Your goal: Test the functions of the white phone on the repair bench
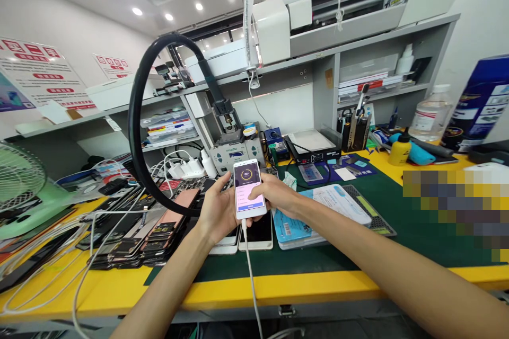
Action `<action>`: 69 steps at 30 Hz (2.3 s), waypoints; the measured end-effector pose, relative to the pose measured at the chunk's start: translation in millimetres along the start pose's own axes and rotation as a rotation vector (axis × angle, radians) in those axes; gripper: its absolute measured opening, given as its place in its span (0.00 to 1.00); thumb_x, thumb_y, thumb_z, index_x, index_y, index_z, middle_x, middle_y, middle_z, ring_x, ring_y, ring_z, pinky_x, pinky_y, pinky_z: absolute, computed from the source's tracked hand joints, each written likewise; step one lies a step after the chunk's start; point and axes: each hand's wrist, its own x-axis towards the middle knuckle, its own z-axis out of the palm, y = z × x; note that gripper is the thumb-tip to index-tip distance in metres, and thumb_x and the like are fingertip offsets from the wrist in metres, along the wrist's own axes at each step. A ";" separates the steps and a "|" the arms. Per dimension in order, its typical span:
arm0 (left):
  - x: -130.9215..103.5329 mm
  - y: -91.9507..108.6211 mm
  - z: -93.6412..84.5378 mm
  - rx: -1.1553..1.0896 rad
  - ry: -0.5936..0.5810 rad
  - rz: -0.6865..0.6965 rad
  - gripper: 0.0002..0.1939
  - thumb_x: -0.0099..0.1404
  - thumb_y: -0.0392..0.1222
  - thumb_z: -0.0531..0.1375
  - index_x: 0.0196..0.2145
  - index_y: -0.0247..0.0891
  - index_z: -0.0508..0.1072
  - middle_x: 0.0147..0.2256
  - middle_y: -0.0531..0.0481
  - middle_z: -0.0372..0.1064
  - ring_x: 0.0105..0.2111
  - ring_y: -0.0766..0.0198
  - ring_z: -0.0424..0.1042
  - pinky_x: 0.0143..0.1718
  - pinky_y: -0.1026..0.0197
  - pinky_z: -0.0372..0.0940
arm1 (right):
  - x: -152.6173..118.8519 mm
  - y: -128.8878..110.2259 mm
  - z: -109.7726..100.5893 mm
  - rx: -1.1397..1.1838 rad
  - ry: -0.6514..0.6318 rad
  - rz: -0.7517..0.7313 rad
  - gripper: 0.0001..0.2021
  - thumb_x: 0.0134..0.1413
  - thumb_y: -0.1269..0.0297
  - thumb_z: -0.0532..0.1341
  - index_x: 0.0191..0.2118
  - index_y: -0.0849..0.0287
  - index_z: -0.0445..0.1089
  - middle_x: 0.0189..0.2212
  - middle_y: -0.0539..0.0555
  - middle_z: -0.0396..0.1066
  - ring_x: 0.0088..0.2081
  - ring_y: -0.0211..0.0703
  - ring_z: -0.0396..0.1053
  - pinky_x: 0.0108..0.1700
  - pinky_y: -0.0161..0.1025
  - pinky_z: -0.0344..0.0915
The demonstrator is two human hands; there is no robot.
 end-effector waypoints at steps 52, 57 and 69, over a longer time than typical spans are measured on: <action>0.5 1.1 1.9 -0.004 0.012 -0.006 0.30 0.71 0.58 0.48 0.52 0.28 0.70 0.36 0.36 0.74 0.29 0.53 0.75 0.26 0.57 0.70 | -0.5 0.6 0.3 -0.051 -0.052 -0.032 0.26 0.41 0.73 0.64 0.50 0.58 0.60 0.32 0.54 0.77 0.26 0.47 0.75 0.27 0.40 0.71; 0.5 0.8 0.9 0.003 0.012 -0.010 0.30 0.71 0.58 0.48 0.52 0.28 0.70 0.36 0.36 0.74 0.29 0.53 0.75 0.25 0.57 0.70 | 0.1 2.4 -0.3 -0.070 -0.043 -0.041 0.25 0.41 0.73 0.65 0.49 0.58 0.61 0.34 0.55 0.77 0.28 0.47 0.76 0.29 0.41 0.72; 0.2 0.9 2.2 0.001 0.004 -0.011 0.30 0.71 0.58 0.48 0.53 0.28 0.69 0.36 0.36 0.75 0.30 0.52 0.76 0.25 0.57 0.71 | 1.8 3.0 -2.1 -0.024 -0.027 -0.013 0.23 0.45 0.70 0.63 0.50 0.58 0.62 0.31 0.55 0.76 0.28 0.50 0.76 0.29 0.45 0.73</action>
